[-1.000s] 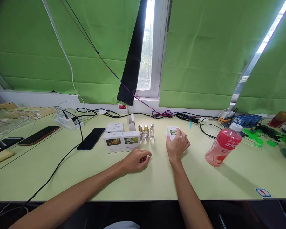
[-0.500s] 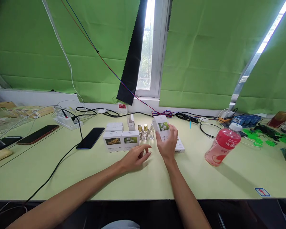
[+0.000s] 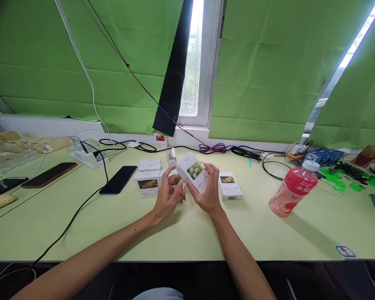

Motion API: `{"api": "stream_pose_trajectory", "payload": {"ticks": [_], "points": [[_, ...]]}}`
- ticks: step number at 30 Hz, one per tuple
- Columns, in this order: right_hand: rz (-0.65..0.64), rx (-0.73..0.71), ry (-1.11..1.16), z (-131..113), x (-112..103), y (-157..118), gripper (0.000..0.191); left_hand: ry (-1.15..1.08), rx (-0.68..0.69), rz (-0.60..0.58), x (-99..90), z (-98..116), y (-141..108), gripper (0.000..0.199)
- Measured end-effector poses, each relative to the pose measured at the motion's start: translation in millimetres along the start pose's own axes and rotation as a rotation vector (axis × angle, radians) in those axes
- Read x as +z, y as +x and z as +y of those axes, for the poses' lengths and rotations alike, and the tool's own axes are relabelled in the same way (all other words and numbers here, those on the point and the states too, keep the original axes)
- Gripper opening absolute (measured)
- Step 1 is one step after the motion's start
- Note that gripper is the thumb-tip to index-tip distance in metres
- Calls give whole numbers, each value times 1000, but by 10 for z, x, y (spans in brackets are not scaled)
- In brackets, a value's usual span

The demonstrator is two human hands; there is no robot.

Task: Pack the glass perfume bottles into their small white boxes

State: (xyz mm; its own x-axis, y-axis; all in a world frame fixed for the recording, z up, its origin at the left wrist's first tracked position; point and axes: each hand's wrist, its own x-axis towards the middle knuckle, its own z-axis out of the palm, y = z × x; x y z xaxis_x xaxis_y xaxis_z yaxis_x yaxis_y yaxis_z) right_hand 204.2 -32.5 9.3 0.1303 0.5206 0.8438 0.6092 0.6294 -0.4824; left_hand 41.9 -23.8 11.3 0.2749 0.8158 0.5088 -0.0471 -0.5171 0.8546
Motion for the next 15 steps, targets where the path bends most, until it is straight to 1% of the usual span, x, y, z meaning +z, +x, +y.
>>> {"api": "stream_pose_trajectory", "payload": {"ticks": [7, 9, 11, 13, 15], "points": [[-94, -56, 61, -57, 25, -6, 74, 43, -17, 60, -2, 15, 24, 62], [-110, -62, 71, -71, 31, -7, 72, 84, -19, 105, 4, 13, 32, 56], [-123, -56, 77, -81, 26, -8, 73, 117, -19, 134, 8, 16, 36, 47], [-141, -46, 84, -88, 12, -10, 73, 130, -11, 141, 8, 29, 34, 39], [-155, -41, 111, -87, -6, -13, 70, 149, 19, 148, 2, 47, 24, 35]]}}
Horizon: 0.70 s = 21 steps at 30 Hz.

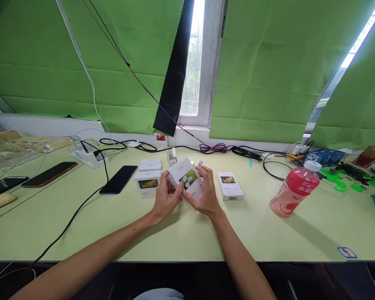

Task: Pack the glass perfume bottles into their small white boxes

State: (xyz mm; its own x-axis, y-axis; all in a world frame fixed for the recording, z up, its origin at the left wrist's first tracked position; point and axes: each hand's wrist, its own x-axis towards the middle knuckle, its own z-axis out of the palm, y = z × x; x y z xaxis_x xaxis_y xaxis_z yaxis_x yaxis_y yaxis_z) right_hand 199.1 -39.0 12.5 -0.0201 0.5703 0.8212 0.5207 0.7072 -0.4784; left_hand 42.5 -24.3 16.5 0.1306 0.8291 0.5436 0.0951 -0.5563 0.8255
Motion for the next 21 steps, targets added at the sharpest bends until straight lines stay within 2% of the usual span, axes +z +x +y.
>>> {"api": "stream_pose_trajectory", "payload": {"ticks": [3, 6, 9, 12, 17, 21], "points": [[41, 10, 33, 31, -11, -7, 55, 67, 89, 4, -21, -5, -21, 32], [178, 89, -28, 120, -6, -6, 32, 172, 232, -54, -34, -67, -50, 30], [280, 181, -126, 249, -14, 0, 29, 276, 412, -164, -33, -131, -76, 32], [295, 212, -190, 377, -48, 7, 31, 329, 562, -247, -35, -137, -77, 35], [219, 254, -248, 560, -48, 31, 38, 380, 718, -312, -60, -72, -47, 38], [39, 137, -300, 732, 42, 68, 45, 392, 733, -343, -70, -49, -48, 41]]}}
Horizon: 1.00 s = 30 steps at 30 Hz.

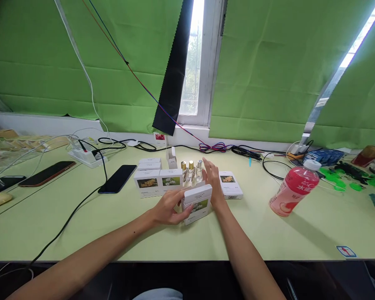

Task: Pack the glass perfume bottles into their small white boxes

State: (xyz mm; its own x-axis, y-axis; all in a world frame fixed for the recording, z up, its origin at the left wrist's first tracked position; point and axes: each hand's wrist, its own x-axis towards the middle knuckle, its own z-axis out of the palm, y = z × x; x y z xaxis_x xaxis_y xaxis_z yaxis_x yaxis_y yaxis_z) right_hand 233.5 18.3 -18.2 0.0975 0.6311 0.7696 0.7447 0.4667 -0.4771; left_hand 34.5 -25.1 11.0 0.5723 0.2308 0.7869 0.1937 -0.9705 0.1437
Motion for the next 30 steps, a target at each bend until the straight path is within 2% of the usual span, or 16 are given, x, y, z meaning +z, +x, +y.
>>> {"api": "stream_pose_trajectory", "payload": {"ticks": [6, 13, 19, 23, 26, 30], "points": [[-125, -72, -10, 184, 131, 32, 47, 10, 37, 44, 2, 36, 13, 41], [-82, -127, 23, 160, 115, -7, 36, -34, 54, 52, 5, 88, 11, 33], [-168, -59, 50, 151, 99, -34, 49, -12, 102, 65, -6, 112, 29, 29], [-139, -44, 58, 155, 87, -42, 62, 15, 127, 65, -13, 109, 44, 32], [-102, 28, 57, 161, 79, -37, 71, 17, 138, 77, -3, 102, 41, 32], [-99, 107, 88, 183, 85, -24, 73, 24, 149, 87, 13, 92, 34, 30]]}}
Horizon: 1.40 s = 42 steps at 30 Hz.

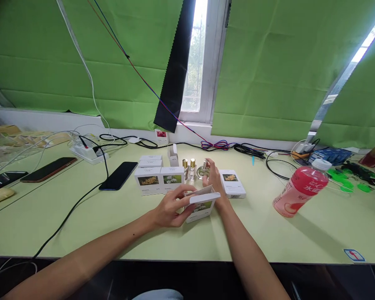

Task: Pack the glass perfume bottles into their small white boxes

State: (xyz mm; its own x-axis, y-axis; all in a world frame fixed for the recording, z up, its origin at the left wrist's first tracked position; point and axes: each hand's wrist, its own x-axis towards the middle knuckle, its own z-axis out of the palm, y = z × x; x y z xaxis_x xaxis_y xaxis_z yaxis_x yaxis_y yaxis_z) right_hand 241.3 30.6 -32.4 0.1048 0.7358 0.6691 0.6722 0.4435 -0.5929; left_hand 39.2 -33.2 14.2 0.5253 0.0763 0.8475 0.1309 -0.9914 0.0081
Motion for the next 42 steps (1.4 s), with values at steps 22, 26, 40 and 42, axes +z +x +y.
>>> {"api": "stream_pose_trajectory", "payload": {"ticks": [22, 26, 40, 42], "points": [[19, 106, 49, -96, -37, 24, 52, -376, -403, -48, -33, -84, -40, 28], [-3, 118, 50, -139, -58, 10, 52, -463, -555, -51, -92, -78, 11, 24], [46, 90, -9, -141, -50, 25, 47, -898, -822, -174, -159, -151, 119, 15], [45, 105, -9, -162, -58, 21, 47, -912, -841, -224, -142, -146, 106, 17]]}}
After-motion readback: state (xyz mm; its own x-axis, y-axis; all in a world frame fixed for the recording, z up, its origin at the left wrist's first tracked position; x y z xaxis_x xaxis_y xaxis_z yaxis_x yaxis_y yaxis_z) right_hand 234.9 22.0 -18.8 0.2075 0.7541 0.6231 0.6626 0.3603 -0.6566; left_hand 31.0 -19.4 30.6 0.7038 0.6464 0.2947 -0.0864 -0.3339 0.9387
